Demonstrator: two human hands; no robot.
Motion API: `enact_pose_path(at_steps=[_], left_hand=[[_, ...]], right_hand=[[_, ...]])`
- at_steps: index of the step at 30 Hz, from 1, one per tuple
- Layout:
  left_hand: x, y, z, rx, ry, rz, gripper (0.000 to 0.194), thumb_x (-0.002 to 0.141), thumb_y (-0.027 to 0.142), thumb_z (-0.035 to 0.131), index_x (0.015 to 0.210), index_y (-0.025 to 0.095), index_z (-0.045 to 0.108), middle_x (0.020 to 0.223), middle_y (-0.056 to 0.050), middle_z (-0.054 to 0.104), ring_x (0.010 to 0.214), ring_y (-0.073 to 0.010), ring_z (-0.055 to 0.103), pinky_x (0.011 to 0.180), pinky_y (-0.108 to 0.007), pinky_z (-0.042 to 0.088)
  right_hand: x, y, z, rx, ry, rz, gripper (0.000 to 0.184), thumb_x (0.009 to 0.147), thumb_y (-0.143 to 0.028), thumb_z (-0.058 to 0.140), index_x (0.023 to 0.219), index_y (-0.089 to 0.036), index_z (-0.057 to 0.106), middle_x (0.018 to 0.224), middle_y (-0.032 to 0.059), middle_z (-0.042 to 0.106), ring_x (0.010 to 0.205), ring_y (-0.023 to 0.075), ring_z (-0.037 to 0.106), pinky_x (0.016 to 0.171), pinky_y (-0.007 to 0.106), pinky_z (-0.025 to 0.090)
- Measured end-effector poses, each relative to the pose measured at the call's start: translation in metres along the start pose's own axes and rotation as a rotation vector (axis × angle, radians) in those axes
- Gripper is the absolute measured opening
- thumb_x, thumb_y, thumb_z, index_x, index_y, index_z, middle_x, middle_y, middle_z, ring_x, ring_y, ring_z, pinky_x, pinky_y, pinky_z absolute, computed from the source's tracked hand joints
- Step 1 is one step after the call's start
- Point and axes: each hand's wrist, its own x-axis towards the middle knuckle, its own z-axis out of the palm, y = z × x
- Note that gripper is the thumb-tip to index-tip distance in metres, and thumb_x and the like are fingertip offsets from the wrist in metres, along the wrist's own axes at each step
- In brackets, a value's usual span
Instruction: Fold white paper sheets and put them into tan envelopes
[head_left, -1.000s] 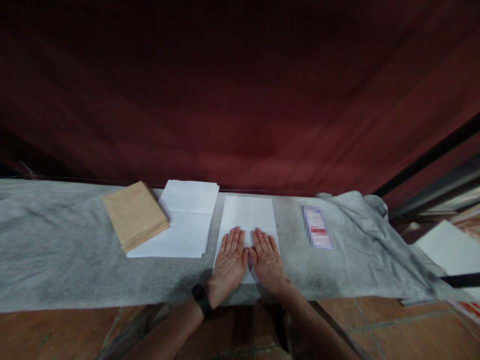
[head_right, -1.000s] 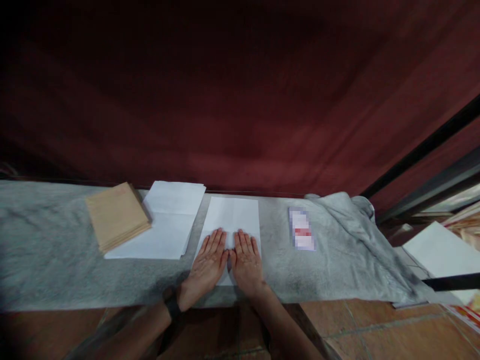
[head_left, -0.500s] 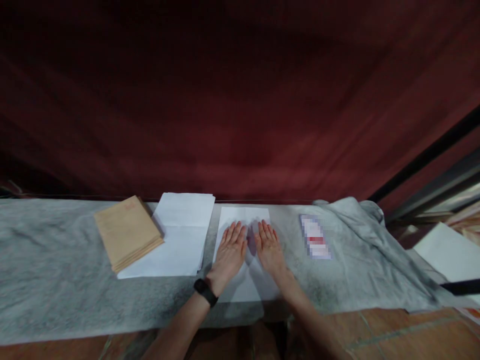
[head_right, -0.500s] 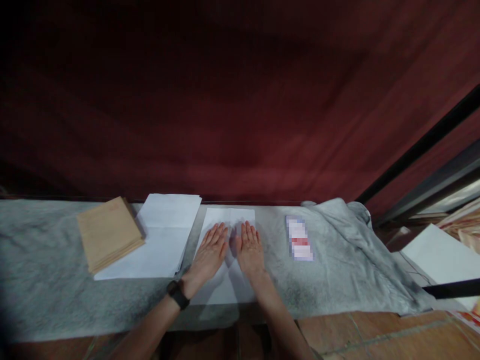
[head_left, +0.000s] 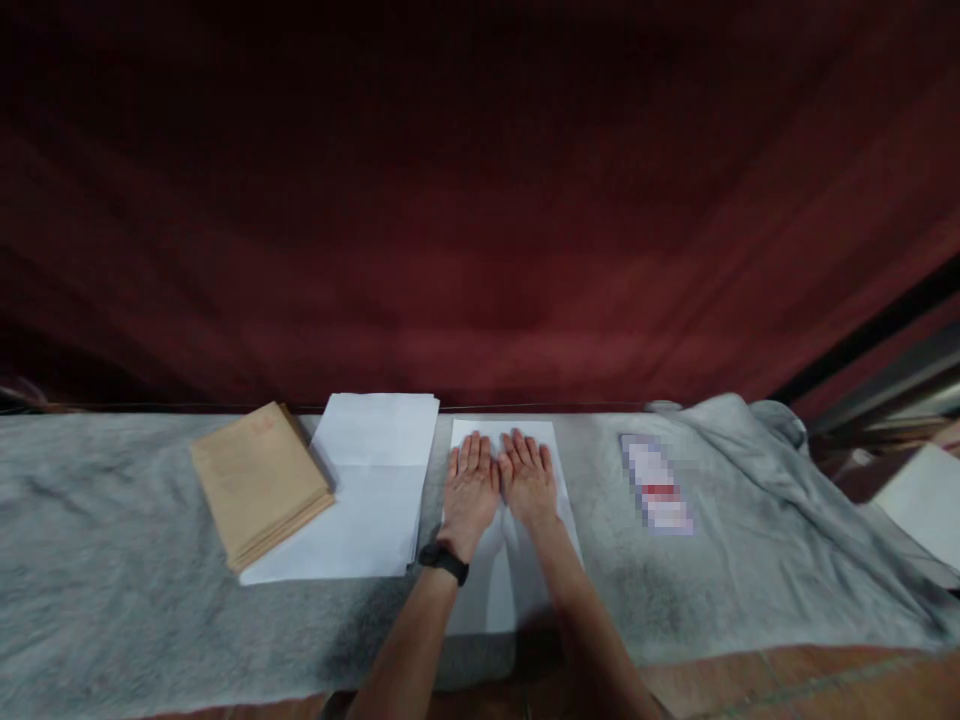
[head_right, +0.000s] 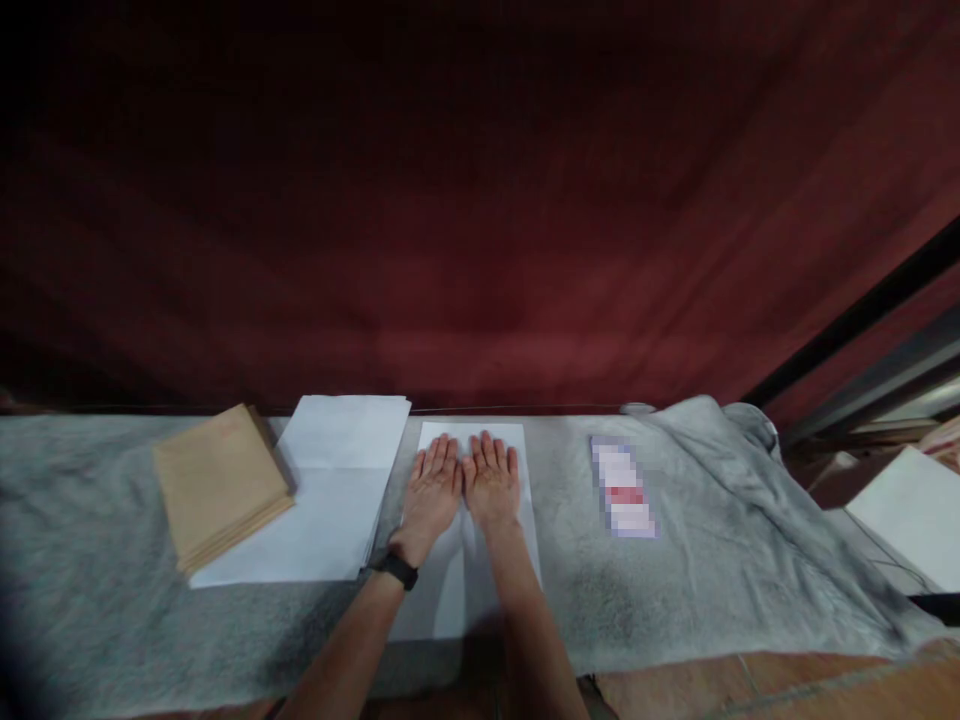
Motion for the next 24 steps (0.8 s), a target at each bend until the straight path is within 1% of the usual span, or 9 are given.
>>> enact_pose_path(at_steps=[4, 7, 10, 13, 15, 16, 19, 21, 24], left_hand=[[0.001, -0.004, 0.003, 0.0, 0.05, -0.101, 0.057, 0.101, 0.029, 0.028, 0.149, 0.0, 0.039, 0.158, -0.02, 0.035, 0.15, -0.0266, 0.028, 0.123, -0.043, 0.022], [0.001, -0.008, 0.005, -0.009, 0.094, -0.141, 0.058, 0.101, 0.031, 0.029, 0.149, 0.0, 0.038, 0.156, -0.021, 0.037, 0.148, -0.0278, 0.031, 0.122, -0.044, 0.025], [0.0, -0.011, 0.005, -0.01, 0.125, -0.171, 0.058, 0.101, 0.03, 0.029, 0.149, -0.001, 0.039, 0.155, -0.022, 0.04, 0.147, -0.0278, 0.035, 0.121, -0.043, 0.026], [0.0, -0.01, 0.002, -0.016, 0.151, -0.19, 0.056, 0.101, 0.028, 0.029, 0.148, -0.001, 0.04, 0.152, -0.023, 0.043, 0.145, -0.0282, 0.037, 0.121, -0.045, 0.027], [0.0, -0.005, -0.001, -0.031, 0.163, -0.157, 0.056, 0.101, 0.028, 0.029, 0.149, 0.001, 0.04, 0.153, -0.021, 0.043, 0.146, -0.028, 0.036, 0.12, -0.047, 0.028], [0.0, -0.001, -0.002, -0.043, 0.161, -0.118, 0.055, 0.101, 0.027, 0.029, 0.149, 0.004, 0.04, 0.154, -0.019, 0.043, 0.147, -0.0274, 0.034, 0.121, -0.047, 0.028], [0.0, 0.008, -0.002, -0.076, 0.103, 0.022, 0.053, 0.101, 0.024, 0.029, 0.151, 0.01, 0.04, 0.157, -0.013, 0.04, 0.149, -0.0252, 0.03, 0.122, -0.046, 0.027], [0.0, 0.011, 0.001, -0.077, 0.07, 0.047, 0.053, 0.101, 0.024, 0.028, 0.15, 0.011, 0.041, 0.157, -0.012, 0.039, 0.149, -0.0256, 0.03, 0.122, -0.047, 0.027], [-0.001, 0.011, 0.005, -0.058, 0.067, 0.031, 0.054, 0.101, 0.025, 0.028, 0.151, 0.011, 0.039, 0.158, -0.012, 0.039, 0.149, -0.0255, 0.03, 0.122, -0.048, 0.026]], right_hand=[[0.004, 0.01, 0.005, -0.077, 0.07, 0.096, 0.051, 0.106, -0.038, 0.029, 0.152, -0.021, 0.04, 0.158, 0.0093, 0.037, 0.145, 0.0303, 0.036, 0.119, 0.052, 0.021], [0.004, 0.022, 0.006, -0.106, 0.138, 0.182, 0.053, 0.105, -0.038, 0.029, 0.152, -0.016, 0.04, 0.156, 0.0133, 0.041, 0.143, 0.0311, 0.039, 0.117, 0.053, 0.024], [0.001, 0.034, 0.003, -0.11, 0.183, 0.206, 0.053, 0.105, -0.036, 0.027, 0.15, -0.011, 0.042, 0.153, 0.016, 0.045, 0.141, 0.0308, 0.042, 0.117, 0.052, 0.025], [-0.003, 0.037, -0.002, -0.102, 0.2, 0.225, 0.054, 0.105, -0.034, 0.026, 0.149, -0.008, 0.044, 0.152, 0.0178, 0.046, 0.14, 0.0315, 0.043, 0.117, 0.053, 0.025], [-0.005, 0.032, -0.004, -0.08, 0.194, 0.208, 0.055, 0.105, -0.034, 0.025, 0.149, -0.006, 0.042, 0.153, 0.0188, 0.045, 0.142, 0.0315, 0.041, 0.117, 0.053, 0.025], [-0.006, 0.027, -0.005, -0.061, 0.18, 0.173, 0.055, 0.105, -0.034, 0.024, 0.15, -0.007, 0.041, 0.154, 0.0182, 0.043, 0.143, 0.0307, 0.039, 0.118, 0.052, 0.025], [-0.008, 0.012, -0.004, 0.01, 0.098, 0.016, 0.052, 0.106, -0.032, 0.023, 0.15, -0.014, 0.042, 0.157, 0.0115, 0.041, 0.146, 0.0249, 0.036, 0.119, 0.047, 0.025], [-0.009, 0.005, -0.003, 0.027, 0.05, -0.035, 0.05, 0.107, -0.032, 0.023, 0.15, -0.018, 0.044, 0.157, 0.0083, 0.041, 0.146, 0.0232, 0.035, 0.12, 0.045, 0.023], [-0.011, 0.002, -0.003, 0.006, 0.024, -0.036, 0.051, 0.107, -0.034, 0.024, 0.152, -0.017, 0.04, 0.157, 0.0086, 0.04, 0.147, 0.0251, 0.033, 0.121, 0.047, 0.021]])
